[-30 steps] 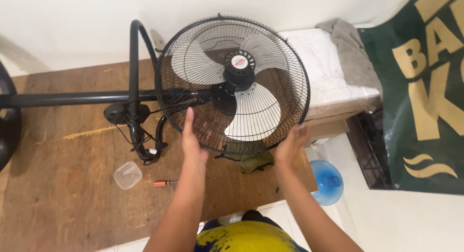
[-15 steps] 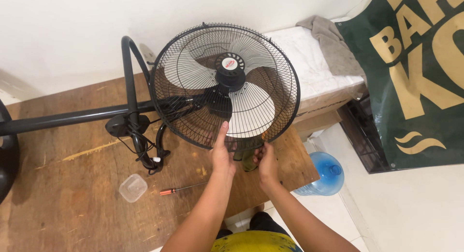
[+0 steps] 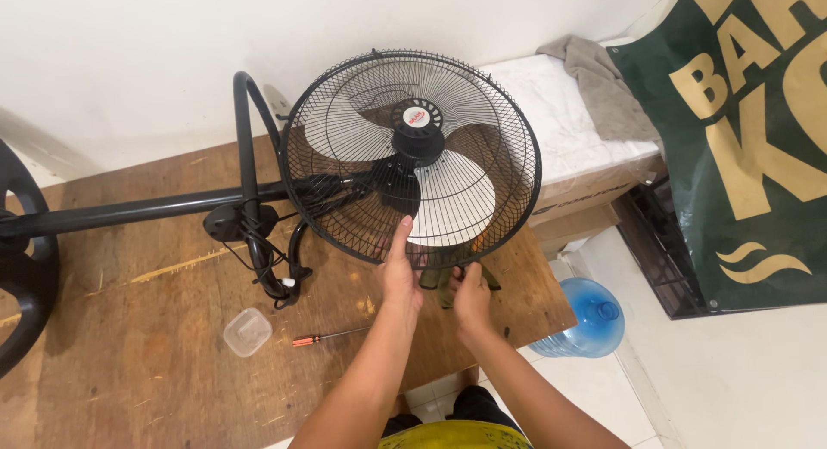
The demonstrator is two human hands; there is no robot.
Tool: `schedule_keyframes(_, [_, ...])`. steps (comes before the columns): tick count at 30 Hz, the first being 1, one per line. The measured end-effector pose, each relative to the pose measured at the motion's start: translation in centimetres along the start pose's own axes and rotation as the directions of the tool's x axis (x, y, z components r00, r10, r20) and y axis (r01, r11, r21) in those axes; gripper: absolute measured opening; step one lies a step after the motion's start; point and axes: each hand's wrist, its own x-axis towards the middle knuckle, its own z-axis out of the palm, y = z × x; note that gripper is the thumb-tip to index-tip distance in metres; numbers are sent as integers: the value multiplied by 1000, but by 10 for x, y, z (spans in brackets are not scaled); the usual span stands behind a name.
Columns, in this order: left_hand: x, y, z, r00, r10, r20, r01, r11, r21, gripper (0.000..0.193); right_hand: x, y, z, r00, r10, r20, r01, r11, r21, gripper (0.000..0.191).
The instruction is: The person works on a pedestal fan lying on a wooden table. They remove the front grille, unscrew the blade cap with a screwdriver, take off the plastic fan blades, place a small fastener in a plastic container, then reattach the blades and tighten the cap back onto the motor hub.
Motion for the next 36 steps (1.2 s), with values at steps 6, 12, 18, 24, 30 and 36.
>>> schedule_keyframes(6, [4, -3, -6, 1000, -7, 2, 7, 999, 37, 51, -10, 4, 4, 995, 36, 93, -63, 951, 303, 22])
schedule_keyframes(12, [6, -4, -9, 1000, -8, 20, 7, 999, 43, 50, 5, -9, -14, 987, 160, -12, -156, 974, 165, 34])
schedule_keyframes(18, [8, -3, -8, 999, -48, -18, 50, 987, 153, 55, 58, -49, -35, 957, 228, -178, -172, 943, 286, 44])
schedule_keyframes(24, [8, 7, -7, 1000, 4, 31, -6, 998, 68, 75, 115, -113, -45, 977, 34, -212, 5, 983, 181, 65])
schedule_keyframes(30, [22, 43, -9, 882, 338, -329, -277, 936, 219, 107, 144, -151, -43, 988, -44, -149, 58, 994, 95, 66])
schedule_keyframes(36, [58, 84, -2, 758, 622, -199, -493, 745, 450, 88, 170, -177, -33, 915, -351, -200, 327, 934, -145, 58])
